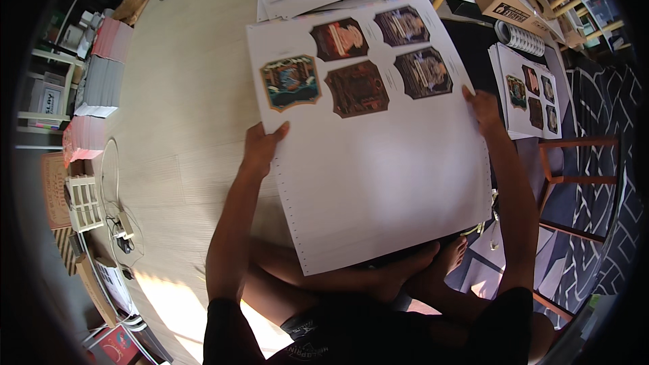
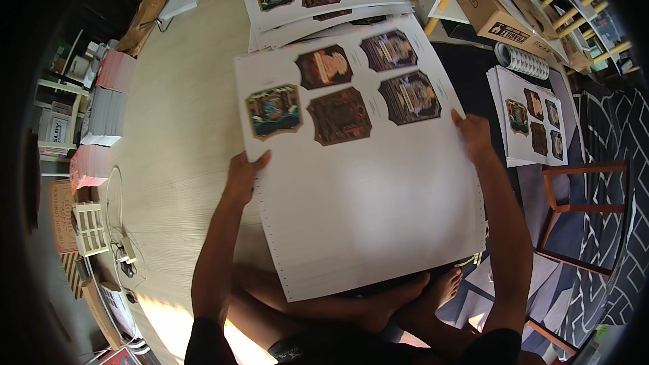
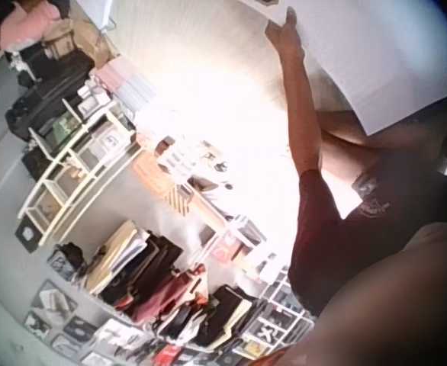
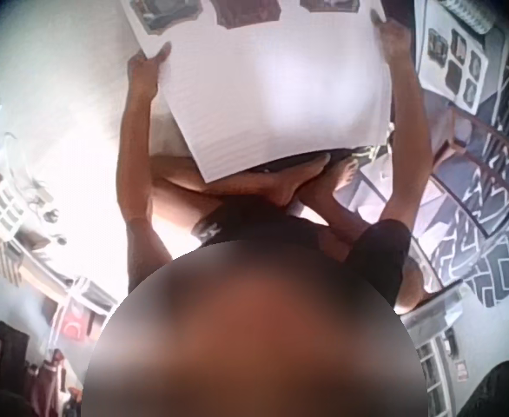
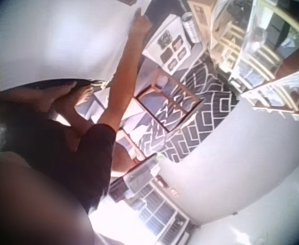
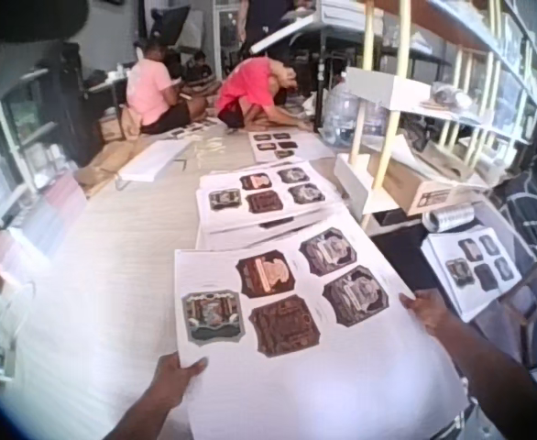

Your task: The person sits on the floor and sorts through a stack of printed sheets containing card designs. They lift, flip, and separate the sheets, occasionally placing them into piles on the floor.

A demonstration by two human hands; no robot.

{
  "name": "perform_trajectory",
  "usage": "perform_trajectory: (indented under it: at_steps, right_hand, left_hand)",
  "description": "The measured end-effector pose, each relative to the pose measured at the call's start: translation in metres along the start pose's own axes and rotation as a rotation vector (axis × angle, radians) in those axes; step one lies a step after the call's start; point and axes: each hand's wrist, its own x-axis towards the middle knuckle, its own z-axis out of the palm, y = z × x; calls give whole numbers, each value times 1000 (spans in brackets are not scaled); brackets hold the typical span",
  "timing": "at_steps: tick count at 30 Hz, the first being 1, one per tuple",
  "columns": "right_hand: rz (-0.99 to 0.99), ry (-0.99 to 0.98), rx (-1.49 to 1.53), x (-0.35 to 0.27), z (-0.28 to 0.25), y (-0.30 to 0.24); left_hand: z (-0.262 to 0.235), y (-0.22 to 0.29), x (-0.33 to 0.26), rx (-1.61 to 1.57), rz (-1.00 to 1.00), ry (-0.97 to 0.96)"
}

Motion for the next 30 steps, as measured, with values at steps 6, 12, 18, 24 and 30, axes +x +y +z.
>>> perform_trajectory:
  at_steps: [6, 12, 18, 24, 30]
  right_hand:
    - [155, 14, 21, -2, 33, 52]
    - [75, -94, -140, 43, 43, 119]
    - [12, -68, -430, 41, 53, 82]
    - [-138, 43, -778, 13, 28, 37]
    - [-294, -319, -753, -31, -108, 24]
  left_hand:
    - [9, -37, 48, 95, -124, 28]
    - [16, -34, 64, 254, -17, 57]
    - [2, -47, 77, 478, 33, 207]
    - [-14, -61, 95, 370, -4, 159]
    - [-8, -53, 105, 389, -58, 117]
